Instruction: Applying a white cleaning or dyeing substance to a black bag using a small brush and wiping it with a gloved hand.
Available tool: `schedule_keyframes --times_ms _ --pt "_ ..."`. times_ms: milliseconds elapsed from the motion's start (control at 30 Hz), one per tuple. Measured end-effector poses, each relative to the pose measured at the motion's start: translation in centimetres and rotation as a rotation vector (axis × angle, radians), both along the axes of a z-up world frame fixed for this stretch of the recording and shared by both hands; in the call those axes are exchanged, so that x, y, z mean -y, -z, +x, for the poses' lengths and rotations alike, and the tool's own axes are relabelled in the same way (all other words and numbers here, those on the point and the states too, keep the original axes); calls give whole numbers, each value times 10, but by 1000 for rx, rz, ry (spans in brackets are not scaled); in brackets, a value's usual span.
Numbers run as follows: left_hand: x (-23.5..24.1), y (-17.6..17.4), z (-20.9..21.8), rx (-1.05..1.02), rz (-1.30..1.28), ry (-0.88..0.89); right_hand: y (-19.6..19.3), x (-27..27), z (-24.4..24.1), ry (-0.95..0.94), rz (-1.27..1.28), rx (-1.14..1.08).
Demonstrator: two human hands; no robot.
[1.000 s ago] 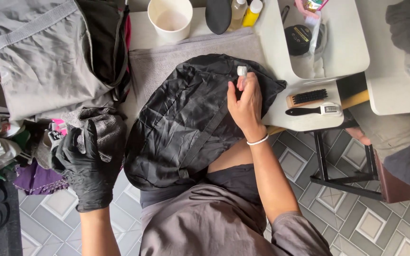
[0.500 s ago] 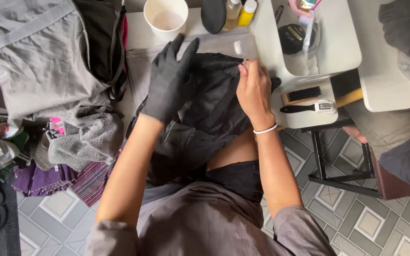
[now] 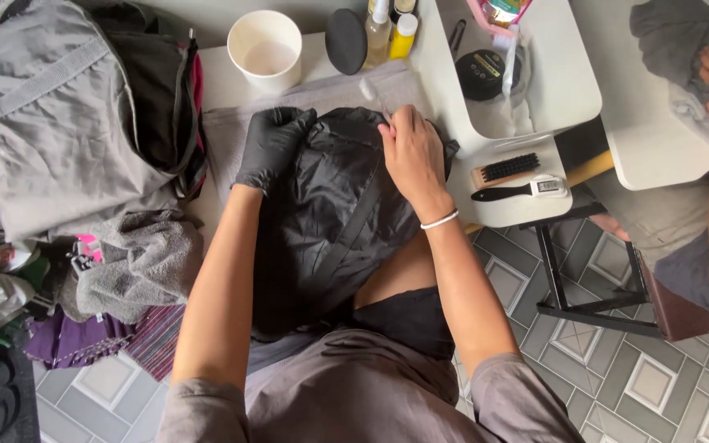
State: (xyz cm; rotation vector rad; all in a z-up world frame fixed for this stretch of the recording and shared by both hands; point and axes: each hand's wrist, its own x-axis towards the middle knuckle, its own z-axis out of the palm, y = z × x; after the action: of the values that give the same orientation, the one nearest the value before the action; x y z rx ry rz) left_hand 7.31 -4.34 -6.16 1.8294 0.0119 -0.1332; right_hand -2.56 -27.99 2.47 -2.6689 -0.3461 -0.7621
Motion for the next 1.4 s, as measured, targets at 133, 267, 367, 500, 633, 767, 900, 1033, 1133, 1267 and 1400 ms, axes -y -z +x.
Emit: schedule_keyframes --times_ms 133,267,367,500,633,767,900,1033,1133,1267,1400 --pt "5 10 2 44 20 -13 4 -2 1 30 -61 45" --pt "3 -26 -21 65 -12 -20 -7 -6 8 37 -11 76" --pt "1 -49 -33 28 -104 26 -37 -29 14 6 114 -8" --pt "-6 -58 -36 -34 29 44 -77 -64 40 -179 154 -201" --pt "-10 -79 -42 127 38 36 -82 -87 92 -192 -173 -172" --pt "-12 -87 -42 87 29 58 -54 -105 147 -188 -360 -145" --pt "-15 -93 -43 25 -14 83 -18 -114 178 -211 -482 -155" --pt "-15 -91 -40 29 43 112 -28 -123 180 -231 -489 -180" --pt "-12 -82 -36 22 82 127 -45 -127 178 -217 -577 -331" --pt "-12 -72 -37 95 -4 110 -85 -123 160 -277 -250 -522" --pt "-12 -64 -35 166 -115 129 -98 -92 128 -468 111 -309"
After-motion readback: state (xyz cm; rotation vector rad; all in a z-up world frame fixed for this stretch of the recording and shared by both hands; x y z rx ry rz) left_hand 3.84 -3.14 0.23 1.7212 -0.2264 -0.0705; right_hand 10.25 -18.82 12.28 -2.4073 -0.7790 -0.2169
